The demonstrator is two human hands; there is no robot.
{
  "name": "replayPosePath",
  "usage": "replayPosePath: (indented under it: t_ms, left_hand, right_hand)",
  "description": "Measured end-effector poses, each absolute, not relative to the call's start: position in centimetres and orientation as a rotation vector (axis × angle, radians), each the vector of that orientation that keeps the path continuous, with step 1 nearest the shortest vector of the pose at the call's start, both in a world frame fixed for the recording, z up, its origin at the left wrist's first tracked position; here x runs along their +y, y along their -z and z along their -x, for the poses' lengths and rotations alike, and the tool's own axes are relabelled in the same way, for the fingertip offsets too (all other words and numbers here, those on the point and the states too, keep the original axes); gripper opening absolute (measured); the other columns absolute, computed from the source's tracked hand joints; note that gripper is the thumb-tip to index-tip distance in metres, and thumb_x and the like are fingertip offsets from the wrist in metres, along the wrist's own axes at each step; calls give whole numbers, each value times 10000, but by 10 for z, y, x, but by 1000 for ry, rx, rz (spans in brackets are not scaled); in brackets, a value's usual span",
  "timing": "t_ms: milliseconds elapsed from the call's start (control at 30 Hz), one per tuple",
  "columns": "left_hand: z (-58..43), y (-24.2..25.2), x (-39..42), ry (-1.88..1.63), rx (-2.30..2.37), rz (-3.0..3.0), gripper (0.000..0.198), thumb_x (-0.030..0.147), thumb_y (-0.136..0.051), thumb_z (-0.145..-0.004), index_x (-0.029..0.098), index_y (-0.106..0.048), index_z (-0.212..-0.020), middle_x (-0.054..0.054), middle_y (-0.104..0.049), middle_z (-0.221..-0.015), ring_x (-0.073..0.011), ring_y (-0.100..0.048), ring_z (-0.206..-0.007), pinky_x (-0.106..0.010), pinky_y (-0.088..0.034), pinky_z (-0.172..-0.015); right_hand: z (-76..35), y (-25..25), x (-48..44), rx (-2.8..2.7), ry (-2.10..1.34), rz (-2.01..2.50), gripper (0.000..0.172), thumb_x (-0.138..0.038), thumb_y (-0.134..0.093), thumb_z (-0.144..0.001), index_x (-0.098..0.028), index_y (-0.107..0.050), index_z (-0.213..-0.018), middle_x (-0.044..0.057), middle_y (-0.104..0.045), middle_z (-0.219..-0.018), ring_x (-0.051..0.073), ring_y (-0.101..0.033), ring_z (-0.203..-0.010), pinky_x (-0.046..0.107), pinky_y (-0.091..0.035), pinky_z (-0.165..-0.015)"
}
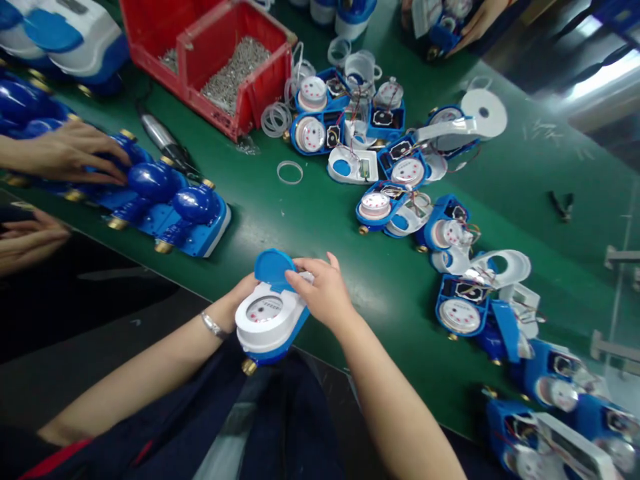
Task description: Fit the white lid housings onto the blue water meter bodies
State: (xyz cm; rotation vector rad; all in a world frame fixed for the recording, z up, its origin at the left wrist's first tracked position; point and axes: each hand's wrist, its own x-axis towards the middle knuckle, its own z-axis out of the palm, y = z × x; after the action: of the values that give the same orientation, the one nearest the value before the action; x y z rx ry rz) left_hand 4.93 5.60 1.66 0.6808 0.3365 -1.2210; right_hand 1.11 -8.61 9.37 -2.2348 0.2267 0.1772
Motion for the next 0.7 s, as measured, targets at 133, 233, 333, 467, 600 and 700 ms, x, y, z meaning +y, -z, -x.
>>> replayPosePath:
  t_ms: [133,233,333,467,600,700]
  left_hand:
    - [-51,-24,69,1212,323,-812,176,262,-603,-592,120,-613,-695,-54,-648,-662,-175,-592,-602,-320,-477,-650]
    - [-53,-29,81,1144,324,-1025,191,315,-559,-633,138,-614,-676,-61,-645,-660,-214,-605,-650,-368,-482,-684]
    - [-51,-32,90,1075,385,-1085,164,319,-552,-647,161,-593,-642,-43,-638,-658,-195,-604,-672,-352,-487,-722]
    - [-38,-28,109,1166,625,-1064,256,393,-570,-659,146,-570,-727,-51,-628,-657,-157,-586,-589,-314,-494,-614]
    - [-31,-30,138,859,614,-1581,455,548,-527,-685,128,-553,-858,-18,-582,-630,-99,-495,-460,-228,-398,-441]
    - [-38,-37,152,532,428,-1901,512,556,-527,-683,152,-543,-998,-12,-587,-725,-106,-516,-537,-229,-424,-484]
  right_hand:
    - [-8,-112,-93,-123,-535,2126,257,-245,-516,-787,-252,-591,-1033,16,-629,-1066,180,-539,-1043,550,-104,-1042]
    - [8,-115,-91,-467,-634,2225,567,-83,-546,-690,-305,-460,-1205,17,-422,-1335,203,-314,-1263,561,-103,-1037]
    - [23,-95,-76,-448,-347,2396,667,-28,-523,-632,-198,-390,-1262,100,-406,-1329,214,-309,-1253,476,-203,-1042]
    - [15,-51,-54,-7,-296,2294,622,-162,-620,-596,-140,-427,-1187,112,-555,-1121,235,-516,-1020,393,-415,-874]
    - [-24,-18,-37,524,-455,1984,550,-281,-725,-517,-158,-525,-1014,21,-627,-852,187,-582,-742,328,-473,-675]
    - [-51,-6,-21,547,-439,1947,418,-311,-714,-564,-152,-570,-922,-3,-633,-747,151,-584,-648,268,-466,-589]
